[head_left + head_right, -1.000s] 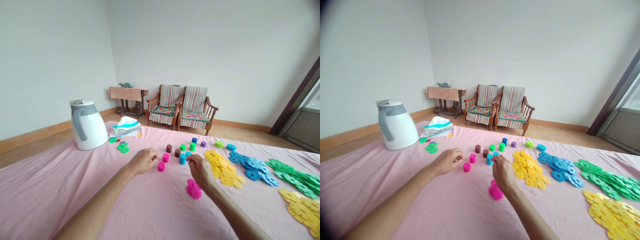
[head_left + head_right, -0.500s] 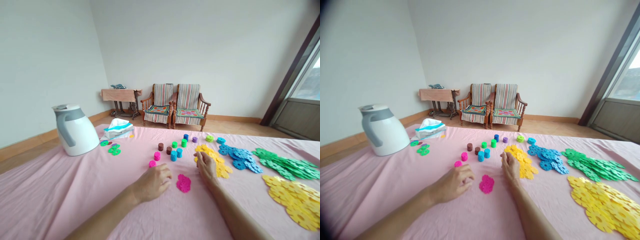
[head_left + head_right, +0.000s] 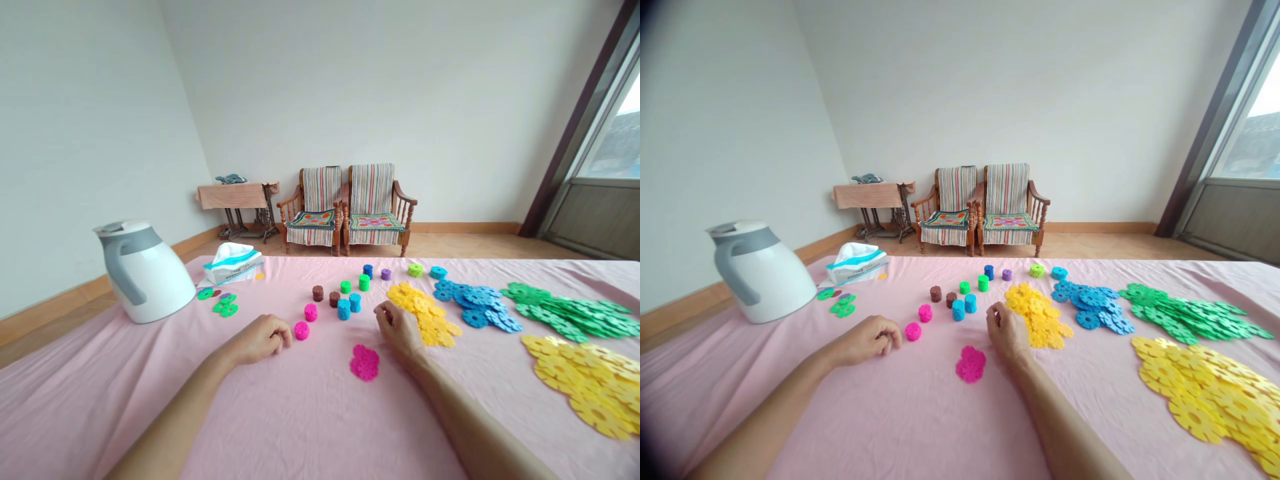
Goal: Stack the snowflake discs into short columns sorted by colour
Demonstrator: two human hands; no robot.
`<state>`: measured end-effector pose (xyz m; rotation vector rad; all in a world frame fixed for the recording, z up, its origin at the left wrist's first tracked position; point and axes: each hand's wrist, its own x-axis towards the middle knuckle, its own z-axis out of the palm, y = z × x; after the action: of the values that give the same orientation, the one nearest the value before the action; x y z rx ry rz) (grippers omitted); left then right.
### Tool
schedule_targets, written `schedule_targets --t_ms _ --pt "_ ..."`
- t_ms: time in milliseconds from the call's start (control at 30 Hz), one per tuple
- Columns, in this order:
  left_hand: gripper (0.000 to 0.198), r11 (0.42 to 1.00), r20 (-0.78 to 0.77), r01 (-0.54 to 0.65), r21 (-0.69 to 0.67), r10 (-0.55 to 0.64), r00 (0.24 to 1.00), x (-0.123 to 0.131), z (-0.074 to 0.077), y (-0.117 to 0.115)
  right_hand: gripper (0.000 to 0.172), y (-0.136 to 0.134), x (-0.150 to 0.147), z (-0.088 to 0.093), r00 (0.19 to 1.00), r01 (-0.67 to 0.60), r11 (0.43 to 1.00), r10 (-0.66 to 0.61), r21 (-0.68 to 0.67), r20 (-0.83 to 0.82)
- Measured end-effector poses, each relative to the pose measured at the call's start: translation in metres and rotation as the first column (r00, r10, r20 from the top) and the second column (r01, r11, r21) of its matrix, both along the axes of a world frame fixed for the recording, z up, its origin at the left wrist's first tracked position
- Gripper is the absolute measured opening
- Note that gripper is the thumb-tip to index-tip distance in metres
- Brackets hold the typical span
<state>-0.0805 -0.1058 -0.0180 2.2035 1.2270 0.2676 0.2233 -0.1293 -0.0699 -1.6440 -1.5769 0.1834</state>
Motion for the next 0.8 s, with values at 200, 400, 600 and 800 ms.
schedule_targets --t_ms 200,400,600,800 --pt "0.040 1.000 0.045 0.012 -0.028 -0.011 0.999 -0.002 -0.003 0.004 0.029 0.000 -0.001 -0.001 1.000 -0.004 1.000 0.004 -0.009 0.007" --pt "0.040 1.000 0.053 0.021 -0.022 -0.020 0.998 0.002 -0.004 0.003 0.027 0.001 0.002 -0.002 1.000 0.005 1.000 -0.005 -0.005 0.022" --pt "0.040 0.999 0.076 0.035 -0.037 -0.032 0.997 0.001 -0.003 0.002 0.026 -0.011 -0.024 0.018 0.974 -0.188 0.978 0.174 -0.089 -0.142" --pt "0.043 0.995 0.113 0.058 -0.077 -0.049 0.992 -0.001 -0.004 0.004 0.055 -0.018 -0.082 0.042 0.687 -0.688 0.597 0.352 -0.413 -0.636"
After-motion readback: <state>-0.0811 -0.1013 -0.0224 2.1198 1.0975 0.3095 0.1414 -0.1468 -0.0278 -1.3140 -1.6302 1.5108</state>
